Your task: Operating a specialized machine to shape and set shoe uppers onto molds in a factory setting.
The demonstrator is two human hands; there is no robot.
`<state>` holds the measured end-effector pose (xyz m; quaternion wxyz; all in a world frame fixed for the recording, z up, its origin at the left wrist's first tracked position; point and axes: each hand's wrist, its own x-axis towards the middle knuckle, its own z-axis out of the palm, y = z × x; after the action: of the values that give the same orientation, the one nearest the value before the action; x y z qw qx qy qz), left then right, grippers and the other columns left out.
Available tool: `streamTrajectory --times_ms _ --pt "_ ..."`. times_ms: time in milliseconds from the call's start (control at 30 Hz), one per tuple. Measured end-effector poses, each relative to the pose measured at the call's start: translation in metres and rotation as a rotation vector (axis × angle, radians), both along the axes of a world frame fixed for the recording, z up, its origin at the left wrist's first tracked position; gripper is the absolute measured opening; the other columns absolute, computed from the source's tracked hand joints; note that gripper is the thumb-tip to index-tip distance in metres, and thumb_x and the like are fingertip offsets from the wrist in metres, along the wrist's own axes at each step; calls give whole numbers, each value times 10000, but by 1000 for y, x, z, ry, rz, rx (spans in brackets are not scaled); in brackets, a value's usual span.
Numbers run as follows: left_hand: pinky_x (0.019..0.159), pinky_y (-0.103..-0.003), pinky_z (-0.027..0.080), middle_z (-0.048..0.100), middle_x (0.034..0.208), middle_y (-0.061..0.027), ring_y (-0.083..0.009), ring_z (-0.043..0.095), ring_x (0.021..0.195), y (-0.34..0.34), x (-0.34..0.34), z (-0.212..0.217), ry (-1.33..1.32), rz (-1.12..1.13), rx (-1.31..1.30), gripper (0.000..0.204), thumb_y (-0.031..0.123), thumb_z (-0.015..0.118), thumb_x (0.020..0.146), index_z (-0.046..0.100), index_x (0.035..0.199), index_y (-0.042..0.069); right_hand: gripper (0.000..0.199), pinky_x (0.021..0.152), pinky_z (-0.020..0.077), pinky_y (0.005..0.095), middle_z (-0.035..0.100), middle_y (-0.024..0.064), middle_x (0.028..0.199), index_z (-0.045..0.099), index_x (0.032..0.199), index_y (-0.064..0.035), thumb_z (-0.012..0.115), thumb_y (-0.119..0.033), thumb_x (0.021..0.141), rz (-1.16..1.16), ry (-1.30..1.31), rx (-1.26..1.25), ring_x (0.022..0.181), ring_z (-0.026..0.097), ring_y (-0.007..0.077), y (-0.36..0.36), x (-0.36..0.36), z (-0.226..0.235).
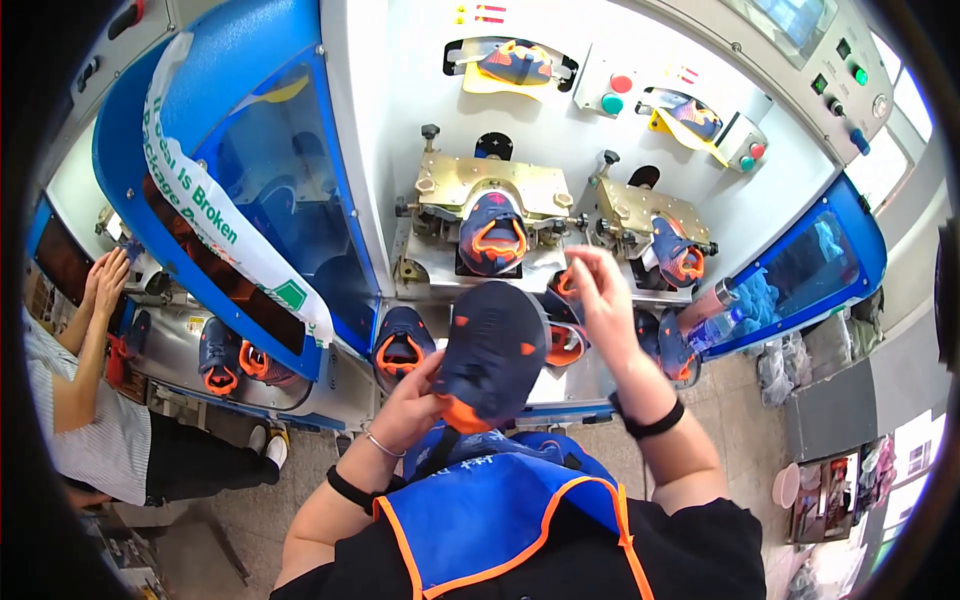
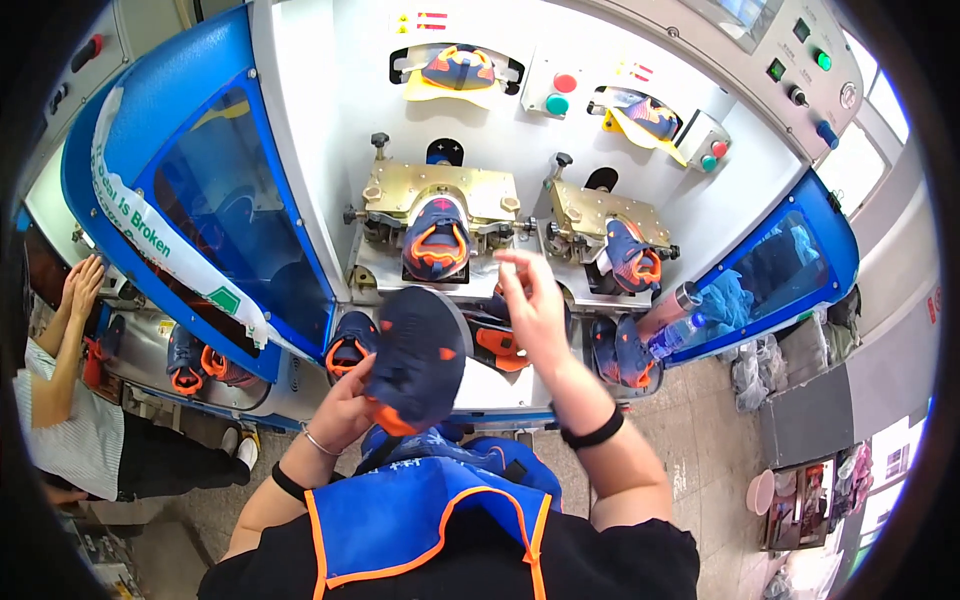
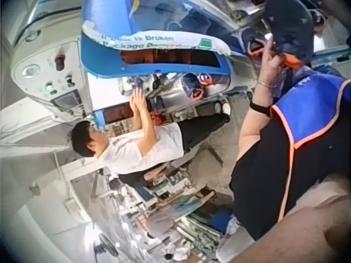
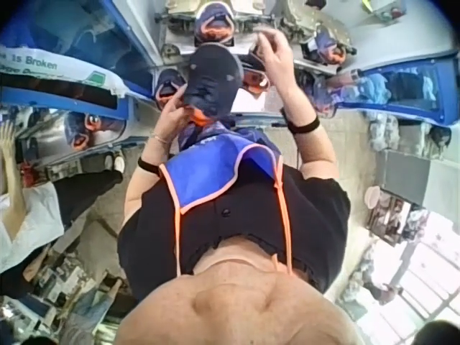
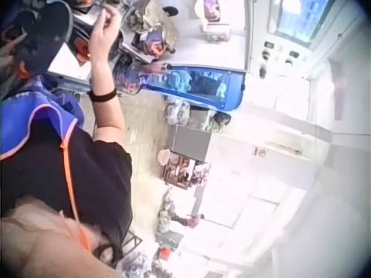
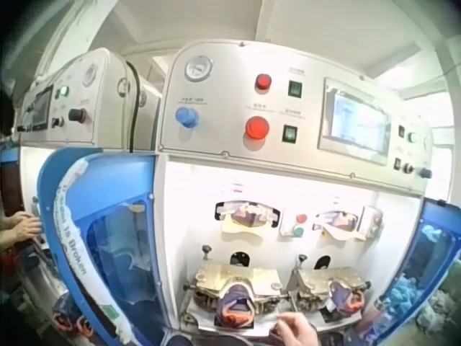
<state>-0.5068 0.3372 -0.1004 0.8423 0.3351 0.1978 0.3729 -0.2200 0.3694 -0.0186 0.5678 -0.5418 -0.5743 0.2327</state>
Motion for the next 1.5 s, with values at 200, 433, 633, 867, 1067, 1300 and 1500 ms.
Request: streamTrajectory --times_ms 200,433,633,867,1067,1300,1500 --pt "815 -570 586 573 1165 -201 -406 607 1141 7 -11 11 -267 -26 197 392 35 661 882 517 1247 24 217 755 489 305 627 120 975 648 1102 -49 630 -141 907 -197 -536 273 836 614 200 118 58 61" --pt "768 -353 553 603 1091 -201 -280 652 919 -25 -45 30 92 47 285 425 392 630 940 629 1104 0 262 881 478 466 601 207 1149 685 1029 -104 625 -280 845 -452 -908 -77 985 623 357 211 91 80" --pt "825 -305 499 639 995 -134 -187 626 896 -33 -51 52 155 76 337 223 176 606 958 659 1037 -25 286 941 462 459 578 236 1184 677 1050 -81 631 -228 808 -482 -841 103 1061 588 386 212 68 68" --pt "765 -282 534 691 979 -134 -182 656 911 -7 -22 72 176 -14 231 144 70 631 934 650 1062 7 248 918 472 423 587 233 1190 639 1094 -34 590 -176 897 -642 -958 787 1092 573 380 265 37 121" --pt "774 -252 519 681 951 -103 -153 652 903 -4 -27 58 207 -44 173 169 97 628 948 650 1084 -1 244 639 505 441 658 167 741 649 877 -39 604 -276 919 -390 -636 519 686 649 338 210 10 98" --pt "761 -243 547 676 963 -103 -170 672 876 1 -43 22 186 -92 63 347 111 606 965 546 1263 -56 282 675 526 427 653 118 857 653 922 -97 740 -350 831 -77 -930 -78 795 668 331 67 -54 -41" --pt "747 -251 547 676 930 -66 -130 666 842 -2 -40 23 152 -168 16 289 138 651 949 591 1187 -15 416 699 517 361 673 145 820 625 881 -33 768 -412 785 -45 -80 -264 731 658 303 107 -18 -17"
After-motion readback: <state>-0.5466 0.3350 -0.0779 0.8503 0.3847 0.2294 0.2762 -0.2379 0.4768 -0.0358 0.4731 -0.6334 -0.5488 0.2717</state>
